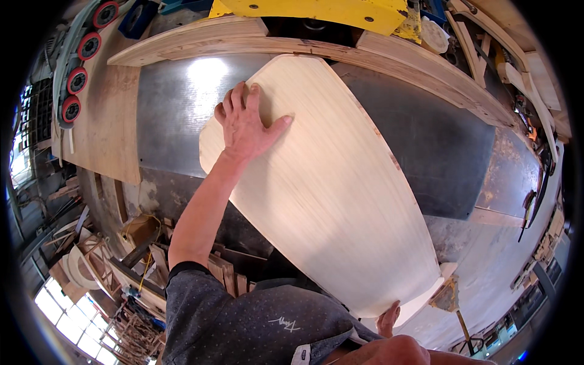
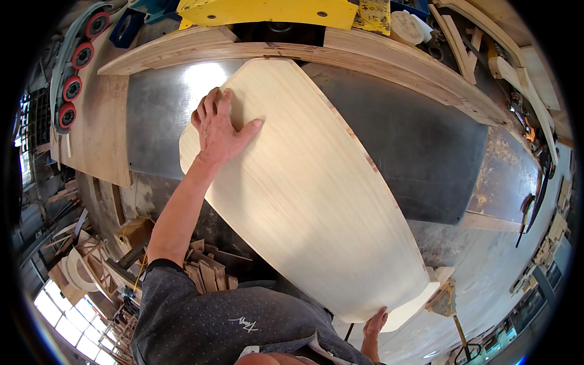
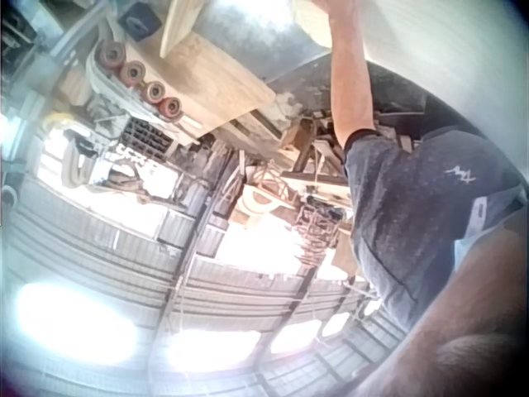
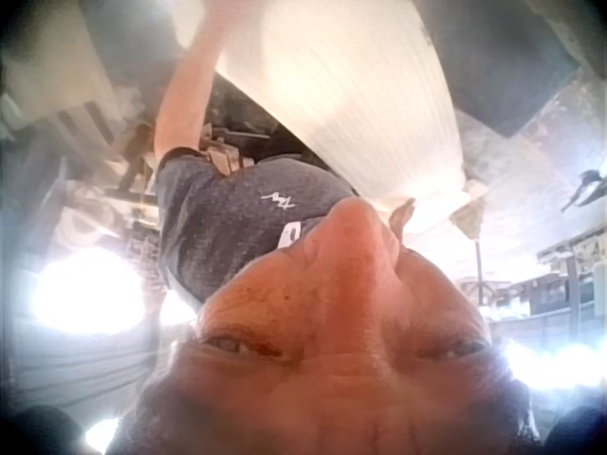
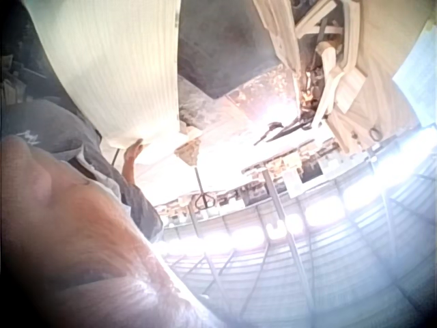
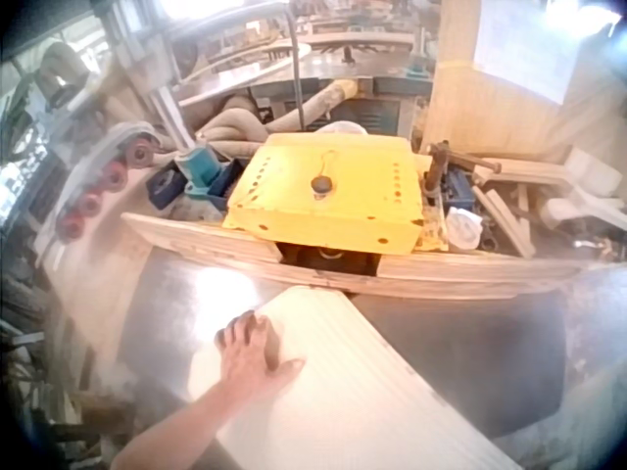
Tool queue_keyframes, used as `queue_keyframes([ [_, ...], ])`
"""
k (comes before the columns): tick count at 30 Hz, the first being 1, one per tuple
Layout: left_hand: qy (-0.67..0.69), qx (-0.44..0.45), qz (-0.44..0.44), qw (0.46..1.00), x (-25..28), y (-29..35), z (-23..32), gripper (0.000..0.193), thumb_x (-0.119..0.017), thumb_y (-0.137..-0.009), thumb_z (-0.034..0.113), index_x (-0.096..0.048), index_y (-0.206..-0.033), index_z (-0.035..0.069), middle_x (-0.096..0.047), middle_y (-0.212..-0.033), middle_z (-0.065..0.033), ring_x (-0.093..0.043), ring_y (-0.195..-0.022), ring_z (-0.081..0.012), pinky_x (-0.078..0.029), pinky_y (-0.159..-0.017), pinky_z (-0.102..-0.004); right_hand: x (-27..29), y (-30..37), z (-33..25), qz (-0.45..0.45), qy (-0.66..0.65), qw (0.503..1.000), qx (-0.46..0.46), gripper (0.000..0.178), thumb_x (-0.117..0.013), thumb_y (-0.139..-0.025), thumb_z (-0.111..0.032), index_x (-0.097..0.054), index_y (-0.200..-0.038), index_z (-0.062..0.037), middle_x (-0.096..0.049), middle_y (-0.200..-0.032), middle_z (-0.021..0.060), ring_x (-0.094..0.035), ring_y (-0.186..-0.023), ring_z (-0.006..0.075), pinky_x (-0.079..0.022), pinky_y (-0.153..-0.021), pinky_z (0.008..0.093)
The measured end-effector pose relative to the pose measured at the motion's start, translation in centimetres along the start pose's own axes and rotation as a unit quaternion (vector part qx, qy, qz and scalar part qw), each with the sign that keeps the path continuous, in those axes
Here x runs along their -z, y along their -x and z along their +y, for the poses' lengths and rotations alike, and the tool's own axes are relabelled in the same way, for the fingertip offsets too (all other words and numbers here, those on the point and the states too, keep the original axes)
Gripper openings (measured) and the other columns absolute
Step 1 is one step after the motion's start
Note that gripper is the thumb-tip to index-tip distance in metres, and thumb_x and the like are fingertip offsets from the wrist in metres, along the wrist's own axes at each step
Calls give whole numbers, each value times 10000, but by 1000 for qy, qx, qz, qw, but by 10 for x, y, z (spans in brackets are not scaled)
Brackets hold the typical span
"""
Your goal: The person assembles a wooden chair seat by hammering a frame onto a base and then attaching a white seat panel. They use a hammer to secure the components and a nail gun to fasten the seat panel to the frame. The person flips the assembly to check the fit and alignment of the parts.
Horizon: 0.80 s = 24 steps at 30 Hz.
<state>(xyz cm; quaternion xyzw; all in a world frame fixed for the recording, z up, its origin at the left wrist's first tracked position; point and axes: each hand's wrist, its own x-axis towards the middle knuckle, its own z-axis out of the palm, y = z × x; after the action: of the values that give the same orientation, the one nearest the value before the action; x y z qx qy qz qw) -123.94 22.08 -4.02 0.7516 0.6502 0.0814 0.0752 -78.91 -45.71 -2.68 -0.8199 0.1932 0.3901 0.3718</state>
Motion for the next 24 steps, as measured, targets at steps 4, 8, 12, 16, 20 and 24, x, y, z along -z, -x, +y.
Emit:
queue_keyframes([
  [4, 8, 3, 0, 1000, 1, 1, -1, 941, -783, -785, 606, -388, -1480, 109, -337, -1522, -229, -298, -1413, -417, -205, -1136, -615, -5, -2, -9, 14, 19, 1000, -1, 632, -582, -1034, -543, -397, -1440, -95, -540, -1428, 82, -548, -1275, 220, -485, -1070, 376],
  [8, 6, 6, -5, 1000, 2, 1, -1, 928, -782, -787, 604, -393, -1470, 111, -341, -1519, -228, -298, -1414, -416, -207, -1134, -615, -3, -6, -10, 22, 18, 1000, -3, 681, -572, -1039, -539, -347, -1492, -82, -513, -1471, 93, -532, -1306, 226, -465, -1098, 379],
  [12, 7, 4, -3, 1000, 3, 1, 1, 930, -780, -787, 612, -393, -1463, 104, -338, -1519, -229, -298, -1415, -415, -209, -1131, -615, -4, -7, -14, 25, 24, 999, -10, 723, -565, -1043, -537, -302, -1528, -70, -500, -1491, 100, -524, -1320, 231, -450, -1118, 384],
  [16, 6, 2, 1, 1000, -2, 2, -3, 926, -762, -798, 636, -395, -1460, 104, -335, -1519, -233, -296, -1416, -414, -209, -1129, -618, -8, -5, -19, 13, 21, 1000, 2, 634, -565, -1044, -537, -380, -1444, -81, -535, -1425, 92, -543, -1272, 219, -468, -1082, 382],
  [20, -3, 4, -5, 1000, -2, 1, -4, 921, -736, -813, 664, -395, -1461, 106, -336, -1518, -237, -292, -1420, -415, -213, -1125, -623, -11, -3, -22, 5, 28, 999, 21, 510, -568, -1048, -528, -456, -1296, -98, -580, -1306, 73, -567, -1192, 203, -491, -1027, 377],
  [24, -3, 9, -6, 1000, -1, 1, -3, 925, -724, -818, 676, -392, -1461, 100, -335, -1522, -241, -292, -1421, -419, -216, -1118, -629, -15, -4, -33, 9, 35, 999, 26, 460, -565, -1052, -521, -473, -1223, -104, -597, -1240, 61, -580, -1141, 199, -505, -1002, 378],
])
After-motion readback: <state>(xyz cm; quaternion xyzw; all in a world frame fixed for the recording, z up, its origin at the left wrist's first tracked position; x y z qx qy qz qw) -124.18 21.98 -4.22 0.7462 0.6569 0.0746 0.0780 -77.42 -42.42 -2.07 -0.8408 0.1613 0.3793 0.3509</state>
